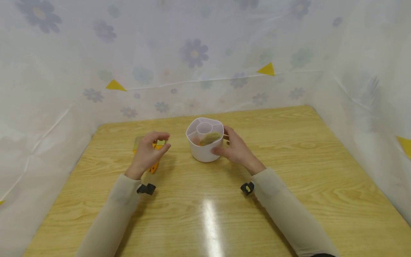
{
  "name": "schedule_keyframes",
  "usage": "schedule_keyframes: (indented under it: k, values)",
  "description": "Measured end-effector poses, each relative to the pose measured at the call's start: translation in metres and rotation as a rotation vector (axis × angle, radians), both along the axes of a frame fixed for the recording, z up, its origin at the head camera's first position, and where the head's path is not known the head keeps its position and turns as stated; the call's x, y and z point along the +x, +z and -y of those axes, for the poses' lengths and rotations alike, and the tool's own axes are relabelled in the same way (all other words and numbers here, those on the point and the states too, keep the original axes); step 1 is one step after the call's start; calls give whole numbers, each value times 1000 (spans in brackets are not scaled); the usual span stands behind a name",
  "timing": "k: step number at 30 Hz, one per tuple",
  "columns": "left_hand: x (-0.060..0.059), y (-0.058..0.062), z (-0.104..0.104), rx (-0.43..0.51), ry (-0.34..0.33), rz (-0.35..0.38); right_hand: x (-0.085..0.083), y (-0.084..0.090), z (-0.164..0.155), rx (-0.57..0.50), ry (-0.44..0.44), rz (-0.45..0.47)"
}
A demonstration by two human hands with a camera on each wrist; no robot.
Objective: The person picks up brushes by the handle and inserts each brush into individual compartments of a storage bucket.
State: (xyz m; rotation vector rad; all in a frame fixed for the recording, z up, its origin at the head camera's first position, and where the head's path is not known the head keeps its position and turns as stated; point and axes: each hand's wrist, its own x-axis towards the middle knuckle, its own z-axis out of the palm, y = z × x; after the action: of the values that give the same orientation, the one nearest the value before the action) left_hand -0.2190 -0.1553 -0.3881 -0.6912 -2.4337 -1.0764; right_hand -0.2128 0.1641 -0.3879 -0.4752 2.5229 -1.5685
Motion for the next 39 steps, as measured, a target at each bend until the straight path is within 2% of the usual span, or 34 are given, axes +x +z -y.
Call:
schedule_keyframes:
  k: [3,10,17,25,34,39]
  values:
    - [1,1,0,0,0,10,-2,-5,-1,-2,-1,-15]
    - [2,3,0,5,3,35,-3,-4,-2,13,-20,-39]
    - [3,3,0,1,-1,35,-3,-3,-3,3,-7,-4]
    - [2,2,0,15,-9,33,10,17,5,-13,-6,44]
    - [2,2,2,-2,15,62,-2,-5,-3,5,-18,6]
    - [1,1,6,1,13,72,-3,-6,-3,-8,-13,-8]
